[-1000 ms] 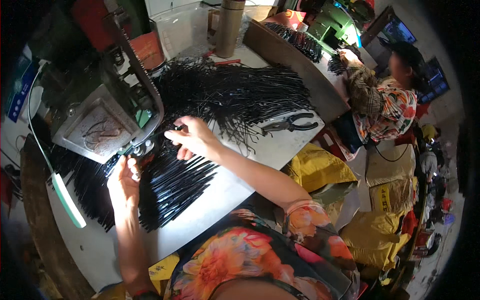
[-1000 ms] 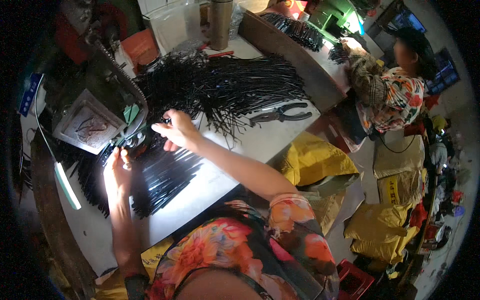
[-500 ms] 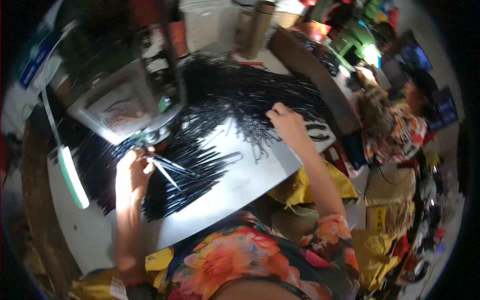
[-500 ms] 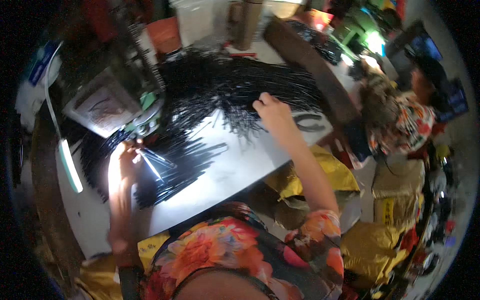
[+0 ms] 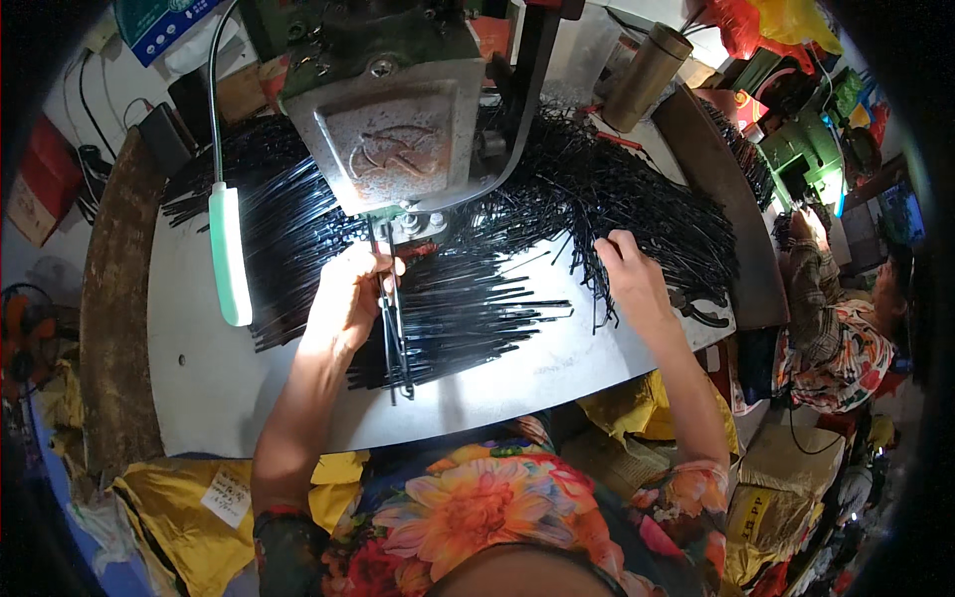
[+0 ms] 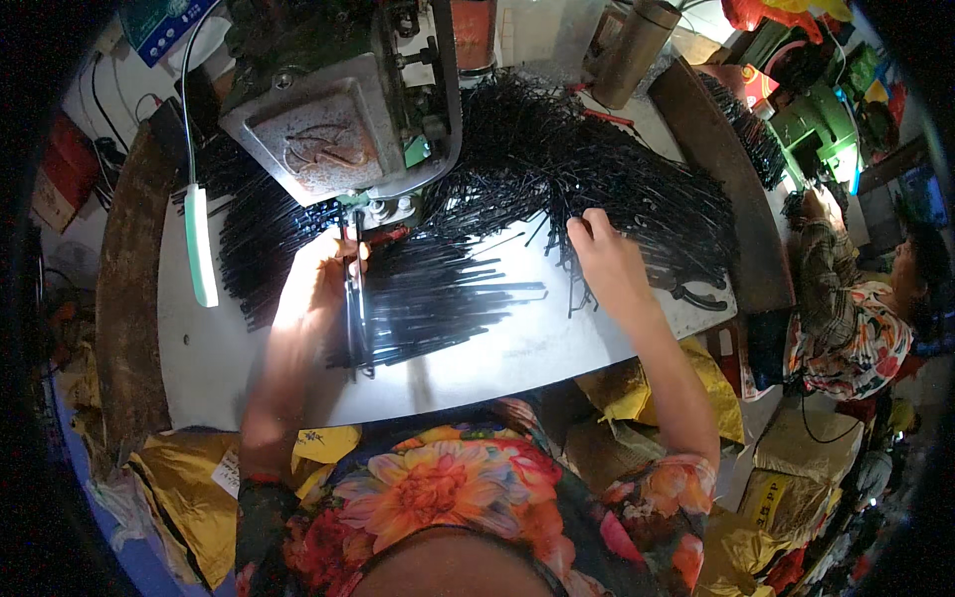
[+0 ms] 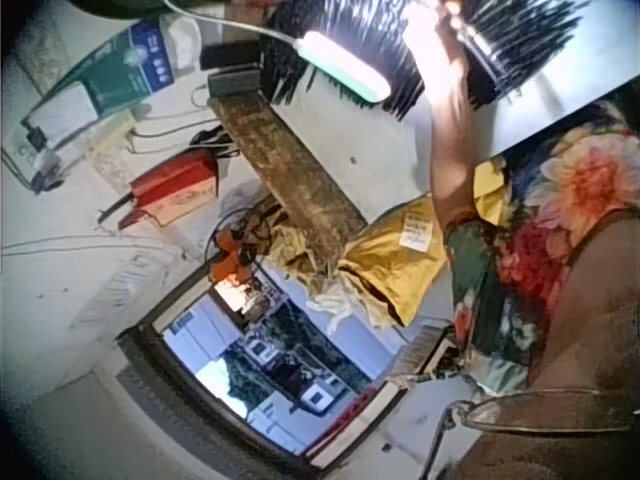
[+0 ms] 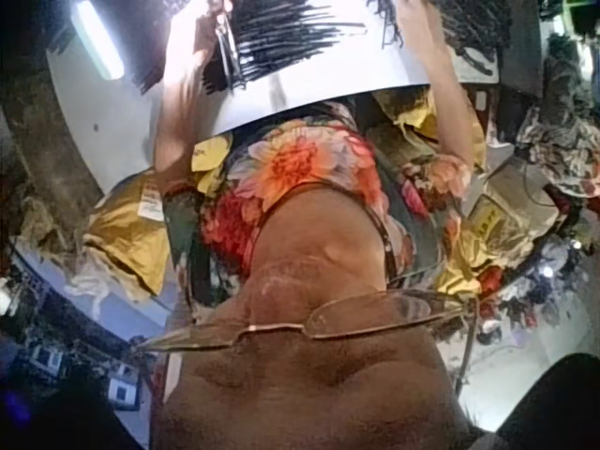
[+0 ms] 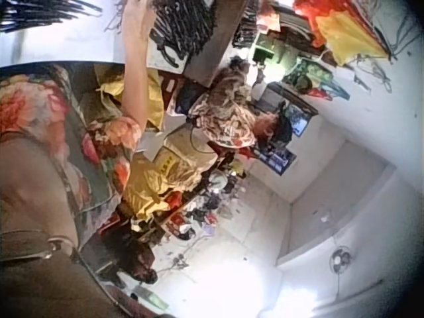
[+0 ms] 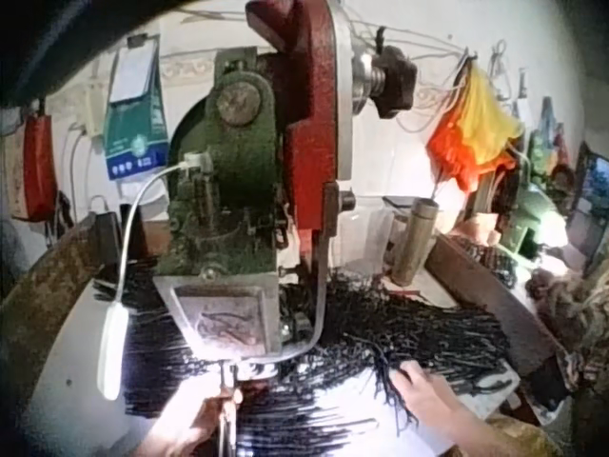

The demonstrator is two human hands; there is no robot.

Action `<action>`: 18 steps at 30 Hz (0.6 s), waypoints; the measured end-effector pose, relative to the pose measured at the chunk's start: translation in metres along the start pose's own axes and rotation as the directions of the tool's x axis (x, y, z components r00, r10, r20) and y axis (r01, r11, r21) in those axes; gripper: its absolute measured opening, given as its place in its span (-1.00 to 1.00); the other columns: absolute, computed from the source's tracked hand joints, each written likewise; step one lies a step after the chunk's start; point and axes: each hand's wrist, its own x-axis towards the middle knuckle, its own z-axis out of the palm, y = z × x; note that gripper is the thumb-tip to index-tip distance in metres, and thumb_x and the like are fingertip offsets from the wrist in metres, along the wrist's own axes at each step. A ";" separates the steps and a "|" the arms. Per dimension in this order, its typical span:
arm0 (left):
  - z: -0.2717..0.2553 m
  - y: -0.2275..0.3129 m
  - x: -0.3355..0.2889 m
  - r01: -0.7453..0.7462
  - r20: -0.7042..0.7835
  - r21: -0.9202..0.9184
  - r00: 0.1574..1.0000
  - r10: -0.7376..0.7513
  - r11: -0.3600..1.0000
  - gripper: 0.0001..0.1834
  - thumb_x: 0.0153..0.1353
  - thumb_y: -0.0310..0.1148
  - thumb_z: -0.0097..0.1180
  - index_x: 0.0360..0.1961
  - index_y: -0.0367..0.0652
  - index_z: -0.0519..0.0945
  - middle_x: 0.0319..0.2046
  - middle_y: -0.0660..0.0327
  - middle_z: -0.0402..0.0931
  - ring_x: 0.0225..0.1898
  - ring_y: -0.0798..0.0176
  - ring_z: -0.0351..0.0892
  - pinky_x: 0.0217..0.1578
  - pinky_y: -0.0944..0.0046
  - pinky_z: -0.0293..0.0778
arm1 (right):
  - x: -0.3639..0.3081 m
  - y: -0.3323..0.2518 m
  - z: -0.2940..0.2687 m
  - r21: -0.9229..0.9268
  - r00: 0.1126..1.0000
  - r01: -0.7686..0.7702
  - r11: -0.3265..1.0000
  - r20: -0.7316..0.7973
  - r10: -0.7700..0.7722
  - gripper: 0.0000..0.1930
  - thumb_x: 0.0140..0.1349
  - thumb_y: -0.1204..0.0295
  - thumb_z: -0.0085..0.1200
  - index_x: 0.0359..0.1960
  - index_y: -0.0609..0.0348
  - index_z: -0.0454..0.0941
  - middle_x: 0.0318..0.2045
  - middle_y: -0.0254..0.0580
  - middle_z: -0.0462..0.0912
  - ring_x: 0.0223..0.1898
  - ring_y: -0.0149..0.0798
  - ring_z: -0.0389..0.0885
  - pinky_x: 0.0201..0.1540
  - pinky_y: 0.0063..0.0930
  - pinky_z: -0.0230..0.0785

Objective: The person assembles umbrella ribs by picking up thin rods and small connectors, aligning them under a press machine to join them, and placing the assembled ribs onto a pile on the table.

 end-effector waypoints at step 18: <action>-0.011 -0.003 -0.001 -0.095 -0.077 0.343 0.989 0.128 0.935 -0.92 -0.02 -0.40 -0.04 -0.52 -0.17 0.45 -0.66 0.32 0.38 -0.72 0.57 0.17 -0.72 0.60 0.04 | -0.021 0.034 -0.004 -0.331 0.990 -0.047 0.942 -0.140 0.000 -0.77 -0.17 0.54 -0.03 -0.38 0.16 0.31 -0.46 -0.20 0.29 -0.48 -0.33 0.45 -0.54 -0.57 0.40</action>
